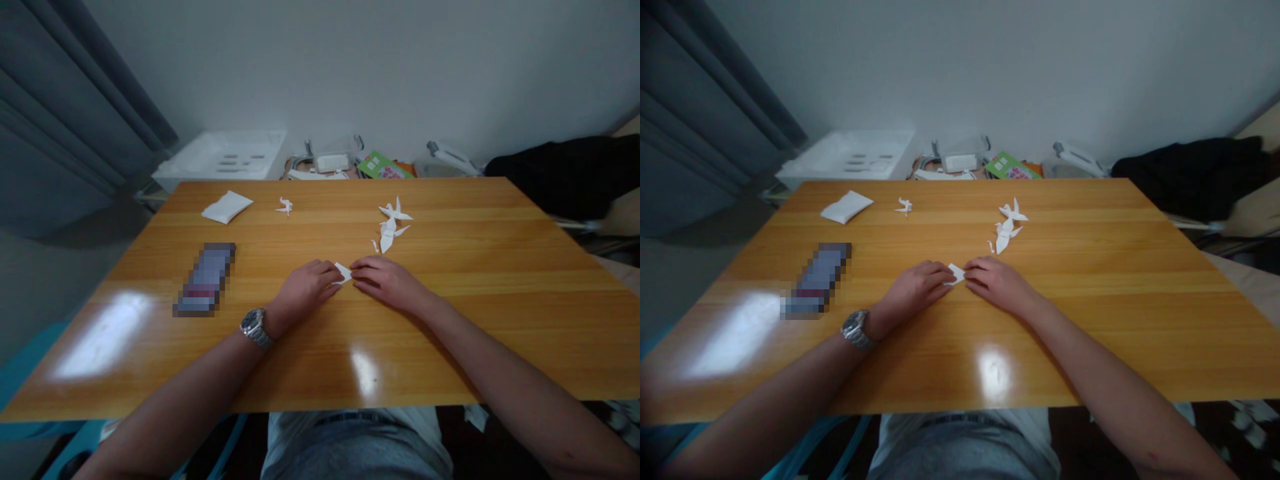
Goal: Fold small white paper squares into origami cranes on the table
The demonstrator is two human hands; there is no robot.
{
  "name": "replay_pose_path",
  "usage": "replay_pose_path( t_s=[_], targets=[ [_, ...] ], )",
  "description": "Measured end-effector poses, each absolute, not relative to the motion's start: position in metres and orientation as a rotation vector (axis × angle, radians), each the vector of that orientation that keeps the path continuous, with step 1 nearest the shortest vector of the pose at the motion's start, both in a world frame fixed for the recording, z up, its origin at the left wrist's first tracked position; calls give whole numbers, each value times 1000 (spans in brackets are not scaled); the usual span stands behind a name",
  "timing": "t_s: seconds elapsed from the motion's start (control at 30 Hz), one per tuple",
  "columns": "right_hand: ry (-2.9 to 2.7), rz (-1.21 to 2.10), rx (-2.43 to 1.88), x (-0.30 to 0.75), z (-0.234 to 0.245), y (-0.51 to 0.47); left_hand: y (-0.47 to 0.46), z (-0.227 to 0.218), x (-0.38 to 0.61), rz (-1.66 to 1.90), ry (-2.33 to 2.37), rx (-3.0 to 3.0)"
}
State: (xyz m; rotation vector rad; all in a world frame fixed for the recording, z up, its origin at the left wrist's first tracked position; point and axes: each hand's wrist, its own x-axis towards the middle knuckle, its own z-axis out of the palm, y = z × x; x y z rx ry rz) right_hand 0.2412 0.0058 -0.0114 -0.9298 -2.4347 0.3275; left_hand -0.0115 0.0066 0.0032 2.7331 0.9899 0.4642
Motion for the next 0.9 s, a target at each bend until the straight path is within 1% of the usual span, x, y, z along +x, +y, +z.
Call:
replay_pose_path(
  t_s=[0.37,0.57,0.7,0.9],
  targets=[
    [-2324,366,-1028,230,-4,0,4,6,-14,658,1074,2567],
    [-2139,477,-1131,229,0,-1,2,10,-14,890,1121,2470],
    [-2128,392,-1241,231,-6,1,4,10,-12,832,1010,2575],
    [-2166,335,-1282,232,-12,2,3,2,-10,562,954,2698]
  ],
)
